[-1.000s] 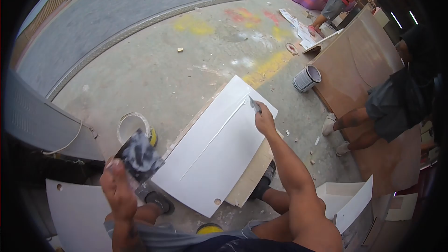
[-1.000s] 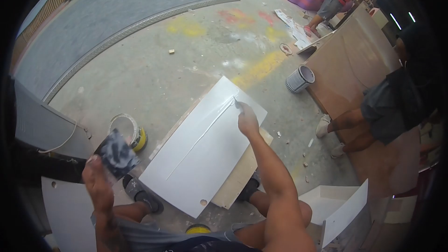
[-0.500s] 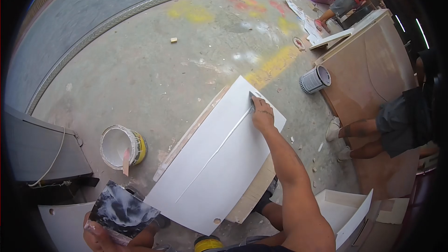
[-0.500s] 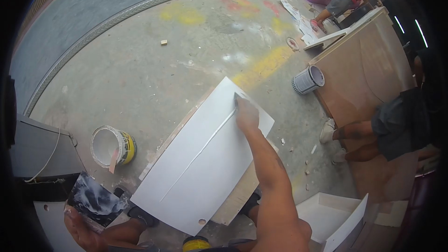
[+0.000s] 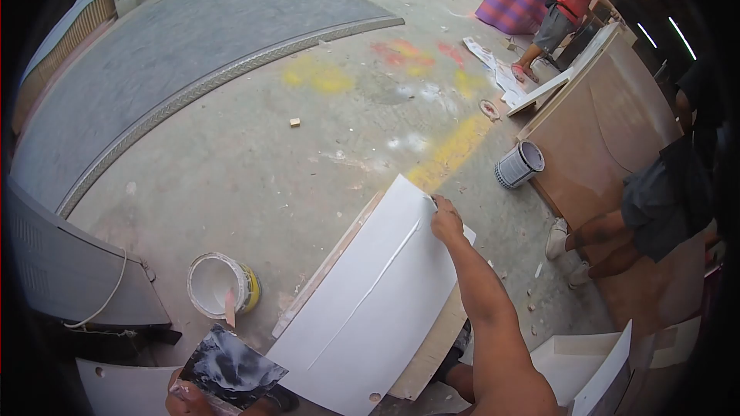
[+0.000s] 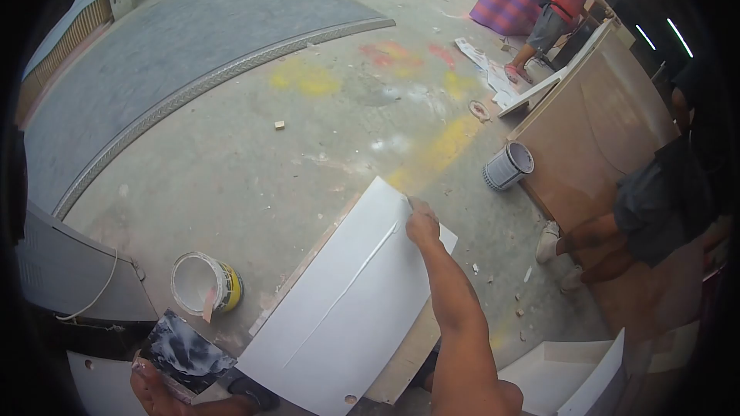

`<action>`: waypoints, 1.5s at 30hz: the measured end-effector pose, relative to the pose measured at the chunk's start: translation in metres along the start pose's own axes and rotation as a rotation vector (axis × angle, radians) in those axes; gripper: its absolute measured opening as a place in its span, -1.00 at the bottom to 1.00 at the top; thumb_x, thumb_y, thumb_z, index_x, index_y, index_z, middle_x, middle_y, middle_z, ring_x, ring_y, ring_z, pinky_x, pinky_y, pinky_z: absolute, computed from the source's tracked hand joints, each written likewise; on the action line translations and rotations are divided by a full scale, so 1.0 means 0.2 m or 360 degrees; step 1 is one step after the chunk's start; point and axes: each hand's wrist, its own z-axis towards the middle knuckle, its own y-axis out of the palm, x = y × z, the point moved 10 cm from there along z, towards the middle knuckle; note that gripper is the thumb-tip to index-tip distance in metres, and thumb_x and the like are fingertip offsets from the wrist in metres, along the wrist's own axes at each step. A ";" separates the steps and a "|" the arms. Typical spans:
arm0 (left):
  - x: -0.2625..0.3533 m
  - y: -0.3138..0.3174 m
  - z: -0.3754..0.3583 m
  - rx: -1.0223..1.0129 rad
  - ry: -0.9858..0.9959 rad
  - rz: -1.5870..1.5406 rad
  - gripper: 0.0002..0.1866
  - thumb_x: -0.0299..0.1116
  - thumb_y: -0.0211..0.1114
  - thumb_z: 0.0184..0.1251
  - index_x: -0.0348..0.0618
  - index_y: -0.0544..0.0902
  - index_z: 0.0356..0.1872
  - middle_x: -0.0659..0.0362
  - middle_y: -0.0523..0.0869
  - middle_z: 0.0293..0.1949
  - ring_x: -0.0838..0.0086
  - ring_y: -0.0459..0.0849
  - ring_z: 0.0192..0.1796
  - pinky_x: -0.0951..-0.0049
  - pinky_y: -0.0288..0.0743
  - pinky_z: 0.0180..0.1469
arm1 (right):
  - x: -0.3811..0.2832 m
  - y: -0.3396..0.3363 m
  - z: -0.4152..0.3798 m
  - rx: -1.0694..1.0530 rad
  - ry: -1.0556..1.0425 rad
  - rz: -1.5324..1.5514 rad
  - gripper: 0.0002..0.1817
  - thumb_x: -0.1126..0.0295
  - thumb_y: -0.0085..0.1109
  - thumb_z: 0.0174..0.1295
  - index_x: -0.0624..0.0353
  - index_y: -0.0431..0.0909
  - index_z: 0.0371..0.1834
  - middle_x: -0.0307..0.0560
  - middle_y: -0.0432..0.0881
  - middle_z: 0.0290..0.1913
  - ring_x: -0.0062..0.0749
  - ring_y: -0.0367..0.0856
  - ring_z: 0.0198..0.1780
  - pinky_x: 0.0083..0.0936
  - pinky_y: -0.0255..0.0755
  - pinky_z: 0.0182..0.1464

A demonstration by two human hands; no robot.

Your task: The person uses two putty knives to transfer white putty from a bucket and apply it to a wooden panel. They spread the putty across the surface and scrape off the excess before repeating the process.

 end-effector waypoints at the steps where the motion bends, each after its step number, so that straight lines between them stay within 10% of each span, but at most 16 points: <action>1: -0.02 -0.02 0.00 0.0023 -0.0049 -0.0023 -0.73 -0.28 0.14 0.67 -0.17 0.42 -0.32 0.38 0.34 -0.43 0.64 0.21 -0.41 0.52 0.07 -0.41 | 0.00 -0.01 -0.01 0.0007 -0.0001 0.0018 -0.45 0.53 -0.08 0.30 -0.04 0.48 0.38 0.17 0.58 0.27 0.14 0.53 0.31 -0.07 0.39 0.38; 12: -0.07 -0.17 -0.11 -0.0030 0.0613 0.0650 -0.68 -0.36 0.17 0.63 -0.46 0.57 0.15 0.11 0.50 -0.34 0.29 0.42 -0.28 0.29 0.35 -0.22 | 0.11 0.02 -0.03 -0.0029 0.0117 -0.0035 -0.46 0.52 -0.04 0.28 0.06 0.44 0.37 0.20 0.57 0.25 0.15 0.52 0.31 -0.09 0.41 0.38; 19: -0.11 -0.19 -0.07 0.0233 -0.0200 0.0131 -0.60 -0.27 0.30 0.57 -0.46 0.61 0.16 -0.13 0.74 -0.04 -0.04 0.71 -0.01 0.04 0.62 0.07 | -0.04 0.06 0.00 -0.0053 0.0273 -0.0036 -0.46 0.50 -0.02 0.28 0.02 0.48 0.37 0.13 0.57 0.32 0.09 0.52 0.35 -0.13 0.40 0.40; 25: -0.13 -0.15 -0.20 -0.0173 0.0908 0.2646 -0.56 -0.18 0.33 0.54 -0.41 0.65 0.15 -0.08 0.76 0.09 0.05 0.75 0.09 0.10 0.65 0.11 | -0.30 0.05 -0.19 -0.0298 -0.0168 0.0026 -0.48 0.46 -0.04 0.31 0.00 0.49 0.37 0.09 0.59 0.32 0.03 0.53 0.36 -0.12 0.41 0.38; 29: -0.22 -0.29 -0.18 0.0295 0.0019 0.0553 -0.55 -0.15 0.28 0.58 -0.42 0.65 0.16 -0.08 0.77 0.11 0.01 0.75 0.11 -0.03 0.63 0.19 | -0.12 -0.04 -0.08 -0.0020 -0.0001 0.0038 -0.47 0.50 -0.08 0.30 0.03 0.50 0.37 0.10 0.61 0.30 0.06 0.53 0.36 -0.14 0.40 0.39; 35: -0.20 -0.32 -0.22 0.0214 0.0525 0.1297 -0.55 -0.18 0.23 0.62 -0.45 0.62 0.19 -0.15 0.75 0.10 0.00 0.76 0.08 -0.02 0.63 0.15 | -0.18 -0.02 0.03 -0.0014 0.0063 -0.0078 -0.50 0.50 -0.05 0.32 0.05 0.51 0.35 0.12 0.62 0.25 0.07 0.56 0.32 -0.10 0.42 0.36; 39: -0.15 -0.29 -0.17 0.0291 0.0293 0.0691 -0.54 -0.22 0.28 0.58 -0.51 0.55 0.17 -0.25 0.74 0.00 -0.06 0.78 -0.05 -0.01 0.65 -0.05 | -0.20 0.04 0.08 -0.0043 0.0069 -0.0160 -0.49 0.48 -0.02 0.31 -0.02 0.48 0.36 0.07 0.57 0.30 0.08 0.53 0.34 -0.05 0.42 0.35; 45: -0.18 -0.24 -0.06 0.0750 -0.0054 -0.0651 -0.46 -0.13 0.16 0.64 -0.57 0.50 0.21 -0.13 0.64 0.12 0.22 0.63 0.16 0.21 0.47 0.28 | -0.25 0.11 0.14 0.0054 -0.0001 -0.0154 -0.51 0.43 0.05 0.31 -0.06 0.51 0.33 0.06 0.60 0.24 0.06 0.57 0.28 -0.09 0.47 0.30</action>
